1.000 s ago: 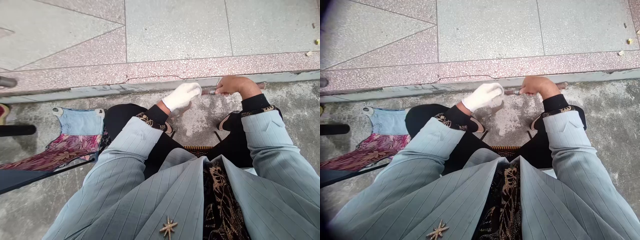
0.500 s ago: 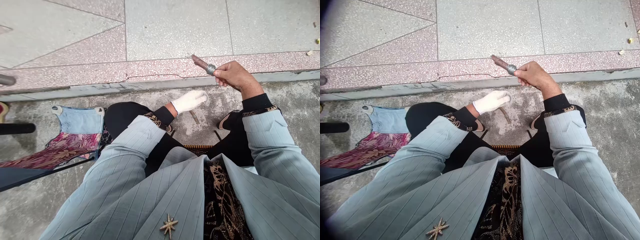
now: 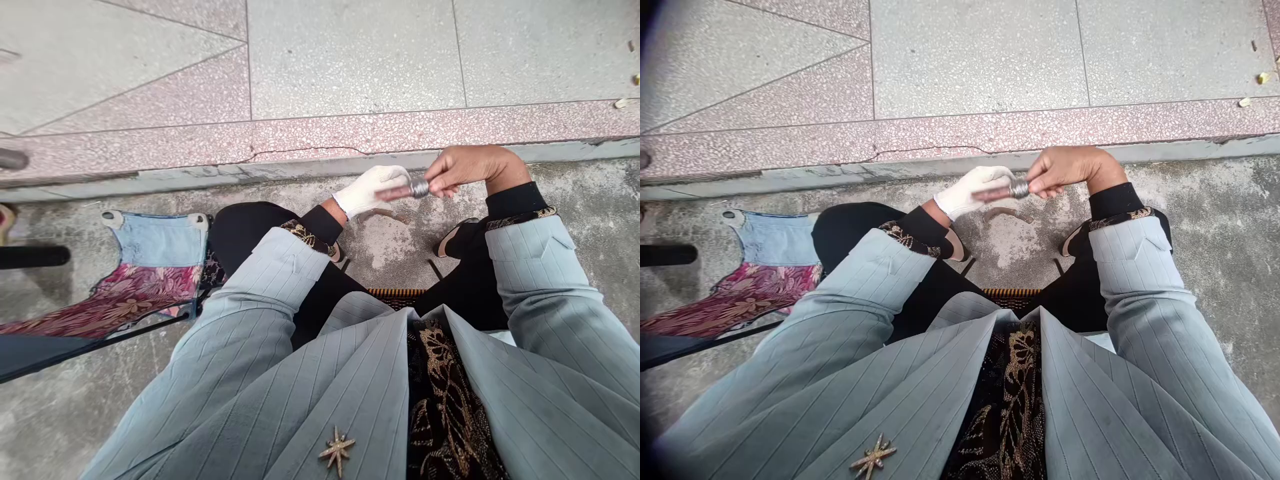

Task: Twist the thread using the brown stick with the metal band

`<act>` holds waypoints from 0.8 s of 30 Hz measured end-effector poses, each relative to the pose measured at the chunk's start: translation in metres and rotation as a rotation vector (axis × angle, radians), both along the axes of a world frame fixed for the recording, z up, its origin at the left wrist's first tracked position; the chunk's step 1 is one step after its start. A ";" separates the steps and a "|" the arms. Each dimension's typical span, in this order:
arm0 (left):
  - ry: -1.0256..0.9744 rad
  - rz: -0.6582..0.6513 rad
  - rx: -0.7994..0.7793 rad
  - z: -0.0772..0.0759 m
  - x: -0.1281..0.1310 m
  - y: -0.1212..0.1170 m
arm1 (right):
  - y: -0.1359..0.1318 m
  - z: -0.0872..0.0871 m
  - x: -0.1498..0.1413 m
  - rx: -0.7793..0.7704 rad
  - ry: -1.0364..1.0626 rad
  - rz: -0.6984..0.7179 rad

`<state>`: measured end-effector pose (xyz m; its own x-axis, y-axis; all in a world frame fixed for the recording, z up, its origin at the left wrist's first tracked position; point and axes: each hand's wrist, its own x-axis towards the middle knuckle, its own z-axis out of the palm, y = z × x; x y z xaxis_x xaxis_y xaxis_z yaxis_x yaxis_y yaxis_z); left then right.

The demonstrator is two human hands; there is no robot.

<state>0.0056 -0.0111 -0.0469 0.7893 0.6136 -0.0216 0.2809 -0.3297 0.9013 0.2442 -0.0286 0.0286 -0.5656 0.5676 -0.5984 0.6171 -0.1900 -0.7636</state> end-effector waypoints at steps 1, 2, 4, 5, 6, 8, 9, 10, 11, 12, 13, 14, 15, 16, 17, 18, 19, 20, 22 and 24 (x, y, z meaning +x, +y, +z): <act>-0.003 0.027 -0.008 -0.002 0.001 -0.001 | -0.002 0.003 0.000 0.028 0.072 -0.083; 0.007 0.051 -0.006 -0.004 0.002 -0.002 | -0.005 0.005 0.000 0.070 0.137 -0.173; 0.051 0.064 0.022 -0.006 0.003 -0.004 | -0.008 0.005 -0.003 0.175 0.229 -0.354; 0.074 0.050 0.044 -0.006 0.004 -0.006 | -0.009 0.004 -0.005 0.226 0.249 -0.440; 0.093 0.031 0.067 -0.005 0.004 -0.008 | -0.009 0.002 -0.007 0.271 0.251 -0.517; 0.147 -0.014 0.115 -0.002 0.005 -0.010 | -0.007 -0.005 -0.009 0.322 0.216 -0.623; 0.187 -0.040 0.140 0.000 0.006 -0.011 | -0.004 -0.010 -0.010 0.337 0.174 -0.656; 0.232 -0.066 0.164 0.002 0.007 -0.012 | 0.000 -0.015 -0.009 0.349 0.113 -0.671; 0.277 -0.095 0.184 0.003 0.007 -0.012 | 0.004 -0.020 -0.008 0.361 0.038 -0.665; 0.312 -0.124 0.200 0.004 0.007 -0.012 | 0.007 -0.026 -0.007 0.372 -0.050 -0.637; 0.336 -0.147 0.214 0.005 0.007 -0.011 | 0.010 -0.030 -0.005 0.377 -0.148 -0.588; 0.349 -0.159 0.224 0.006 0.006 -0.011 | 0.013 -0.033 -0.005 0.368 -0.245 -0.517; 0.350 -0.164 0.231 0.007 0.006 -0.010 | 0.014 -0.035 -0.005 0.335 -0.334 -0.425; 0.341 -0.163 0.234 0.007 0.004 -0.009 | 0.015 -0.036 -0.005 0.271 -0.399 -0.316; 0.325 -0.157 0.231 0.008 0.003 -0.007 | 0.014 -0.034 -0.006 0.182 -0.435 -0.199; 0.303 -0.150 0.218 0.009 0.001 -0.006 | 0.013 -0.031 -0.007 0.078 -0.429 -0.084; 0.275 -0.142 0.196 0.011 0.000 -0.004 | 0.011 -0.027 -0.008 -0.022 -0.379 0.010; 0.242 -0.136 0.166 0.012 -0.002 -0.003 | 0.008 -0.021 -0.009 -0.108 -0.302 0.079; 0.174 -0.104 0.101 0.014 -0.004 0.000 | 0.004 -0.011 -0.008 -0.171 -0.106 0.067; 0.131 -0.050 0.042 0.013 -0.005 0.001 | 0.000 -0.002 -0.005 -0.077 0.049 -0.078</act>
